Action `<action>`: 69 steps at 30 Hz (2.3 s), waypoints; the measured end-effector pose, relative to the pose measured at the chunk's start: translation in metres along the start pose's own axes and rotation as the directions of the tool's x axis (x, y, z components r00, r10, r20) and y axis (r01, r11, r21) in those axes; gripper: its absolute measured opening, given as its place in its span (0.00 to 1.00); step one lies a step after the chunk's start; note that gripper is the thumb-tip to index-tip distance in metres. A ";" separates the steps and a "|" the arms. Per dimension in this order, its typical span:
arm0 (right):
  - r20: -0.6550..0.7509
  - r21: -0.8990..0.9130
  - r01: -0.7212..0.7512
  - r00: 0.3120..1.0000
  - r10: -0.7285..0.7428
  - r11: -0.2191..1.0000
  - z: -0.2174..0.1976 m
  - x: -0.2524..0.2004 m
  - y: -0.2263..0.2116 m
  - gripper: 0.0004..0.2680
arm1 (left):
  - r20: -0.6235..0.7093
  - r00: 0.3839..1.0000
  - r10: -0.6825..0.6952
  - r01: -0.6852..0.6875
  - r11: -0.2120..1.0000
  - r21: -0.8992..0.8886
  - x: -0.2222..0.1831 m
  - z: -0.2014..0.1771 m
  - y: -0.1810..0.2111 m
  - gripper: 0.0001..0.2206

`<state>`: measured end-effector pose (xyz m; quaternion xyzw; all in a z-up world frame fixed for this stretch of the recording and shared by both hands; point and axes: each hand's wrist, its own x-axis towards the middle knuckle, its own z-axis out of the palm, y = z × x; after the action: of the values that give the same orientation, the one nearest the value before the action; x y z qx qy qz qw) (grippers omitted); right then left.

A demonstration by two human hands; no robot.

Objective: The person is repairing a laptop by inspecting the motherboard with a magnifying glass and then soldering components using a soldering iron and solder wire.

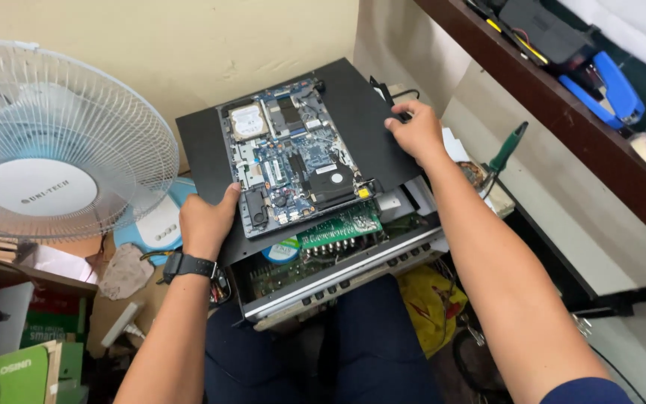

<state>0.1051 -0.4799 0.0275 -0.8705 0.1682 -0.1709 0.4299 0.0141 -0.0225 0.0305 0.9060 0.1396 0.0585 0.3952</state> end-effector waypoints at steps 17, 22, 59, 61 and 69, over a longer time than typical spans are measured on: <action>0.001 -0.047 -0.002 1.000 0.002 0.999 0.014 0.027 -0.009 0.13 | -0.038 0.999 -0.028 0.031 0.996 0.087 0.044 0.008 0.013 0.42; 0.075 -0.121 0.016 0.997 -0.007 0.993 0.013 0.024 -0.017 0.16 | -0.049 0.999 -0.023 0.028 0.995 0.097 0.063 0.014 0.005 0.41; 0.206 -0.353 0.184 0.972 -0.115 0.917 -0.055 -0.049 -0.059 0.10 | -0.163 0.983 0.086 -0.090 0.996 -0.016 0.118 0.049 -0.027 0.36; 0.253 -0.387 0.136 0.967 -0.037 0.912 -0.071 -0.080 -0.065 0.11 | -0.155 0.984 0.085 -0.087 0.996 -0.005 0.118 0.048 -0.027 0.36; 0.543 -0.611 0.261 0.825 0.156 0.747 -0.027 -0.099 0.029 0.14 | -0.121 0.986 0.113 -0.105 0.992 0.071 0.113 0.043 -0.027 0.38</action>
<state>0.0013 -0.4717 0.0043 -0.9798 0.0577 0.1512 0.1173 0.1259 -0.0008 -0.0187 0.9191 0.1159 0.1321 0.3527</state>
